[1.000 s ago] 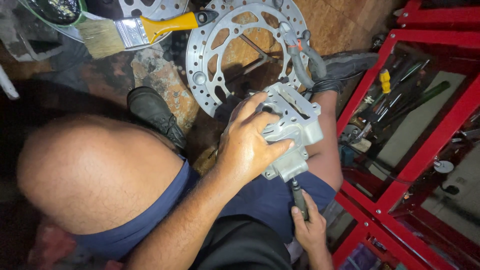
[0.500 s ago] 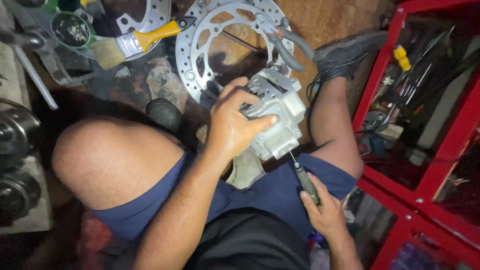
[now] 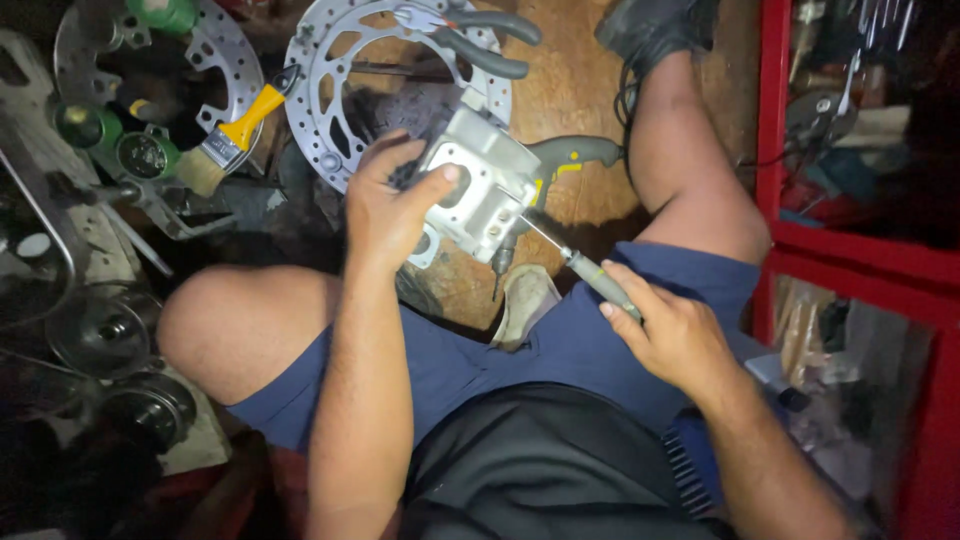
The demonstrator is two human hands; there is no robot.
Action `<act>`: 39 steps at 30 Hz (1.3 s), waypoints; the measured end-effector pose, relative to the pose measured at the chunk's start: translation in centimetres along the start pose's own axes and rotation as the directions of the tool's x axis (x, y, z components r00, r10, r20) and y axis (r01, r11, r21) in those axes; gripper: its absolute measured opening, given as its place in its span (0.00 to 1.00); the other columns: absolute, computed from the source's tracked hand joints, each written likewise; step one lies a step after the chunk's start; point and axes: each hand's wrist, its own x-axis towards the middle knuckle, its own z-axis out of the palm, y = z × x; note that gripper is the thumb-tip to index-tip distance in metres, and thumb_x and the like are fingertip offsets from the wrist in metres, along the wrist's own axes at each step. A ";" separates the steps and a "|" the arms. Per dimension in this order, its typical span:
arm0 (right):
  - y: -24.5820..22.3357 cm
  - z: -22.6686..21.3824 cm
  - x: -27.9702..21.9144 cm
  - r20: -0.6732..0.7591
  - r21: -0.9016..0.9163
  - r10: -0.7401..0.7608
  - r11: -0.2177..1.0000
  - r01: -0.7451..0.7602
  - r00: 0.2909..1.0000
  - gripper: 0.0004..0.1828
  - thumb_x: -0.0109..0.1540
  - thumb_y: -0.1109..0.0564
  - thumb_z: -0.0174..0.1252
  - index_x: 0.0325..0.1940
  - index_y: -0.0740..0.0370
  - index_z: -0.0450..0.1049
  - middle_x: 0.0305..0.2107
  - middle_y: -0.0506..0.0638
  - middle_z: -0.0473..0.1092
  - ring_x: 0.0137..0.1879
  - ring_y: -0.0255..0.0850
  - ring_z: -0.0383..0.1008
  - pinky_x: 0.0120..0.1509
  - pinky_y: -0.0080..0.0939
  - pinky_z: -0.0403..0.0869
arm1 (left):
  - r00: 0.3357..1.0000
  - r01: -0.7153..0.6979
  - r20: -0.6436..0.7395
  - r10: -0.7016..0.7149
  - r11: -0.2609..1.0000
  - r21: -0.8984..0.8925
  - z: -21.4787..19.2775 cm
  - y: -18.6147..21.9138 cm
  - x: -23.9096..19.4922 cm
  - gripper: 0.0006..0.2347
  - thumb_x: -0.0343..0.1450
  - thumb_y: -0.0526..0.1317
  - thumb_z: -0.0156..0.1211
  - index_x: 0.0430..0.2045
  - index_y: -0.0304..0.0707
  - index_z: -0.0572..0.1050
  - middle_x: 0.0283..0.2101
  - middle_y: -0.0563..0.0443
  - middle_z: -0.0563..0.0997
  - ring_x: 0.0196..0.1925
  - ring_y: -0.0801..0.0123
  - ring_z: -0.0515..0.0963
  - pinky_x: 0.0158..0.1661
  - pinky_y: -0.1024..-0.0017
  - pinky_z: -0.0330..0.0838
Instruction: Inspecting and repairing a motorcycle engine cylinder head using manual and power tools
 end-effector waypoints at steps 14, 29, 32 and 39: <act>3.8 -0.2 0.3 -0.024 -0.132 -0.174 0.977 0.169 0.984 0.27 0.66 0.37 0.50 0.69 0.37 0.68 0.28 0.52 0.77 0.31 0.57 0.81 0.37 0.58 0.80 | 0.996 -0.050 0.072 0.053 0.998 -0.036 0.2 0.6 -0.3 0.18 0.68 0.43 0.76 0.47 0.33 0.81 0.56 0.35 0.78 0.60 0.55 0.77 0.60 0.59 0.72; 3.6 -0.1 -0.4 -0.070 -0.208 -0.206 0.960 0.188 0.976 0.26 0.69 0.36 0.46 0.69 0.40 0.69 0.26 0.51 0.75 0.27 0.54 0.81 0.33 0.55 0.79 | 0.997 -0.051 0.060 0.052 0.999 -0.009 0.6 1.3 -0.6 0.17 0.68 0.44 0.76 0.46 0.35 0.82 0.36 0.44 0.82 0.41 0.71 0.79 0.44 0.66 0.79; 3.4 -0.5 -0.3 -0.052 -0.204 -0.199 0.961 0.185 0.979 0.26 0.69 0.36 0.46 0.69 0.40 0.69 0.27 0.51 0.76 0.28 0.55 0.81 0.33 0.56 0.79 | 0.995 -0.061 0.084 0.060 0.998 0.013 0.5 1.6 -0.5 0.16 0.68 0.45 0.76 0.46 0.36 0.83 0.34 0.44 0.83 0.40 0.73 0.79 0.43 0.67 0.79; 2.9 -1.3 0.0 0.020 -0.201 -0.162 0.966 0.163 0.987 0.27 0.69 0.36 0.45 0.71 0.39 0.67 0.29 0.52 0.77 0.30 0.57 0.82 0.35 0.58 0.79 | 0.988 0.021 0.151 -0.025 0.999 0.025 0.0 2.8 0.5 0.16 0.69 0.47 0.75 0.45 0.37 0.83 0.35 0.44 0.83 0.41 0.72 0.78 0.44 0.66 0.78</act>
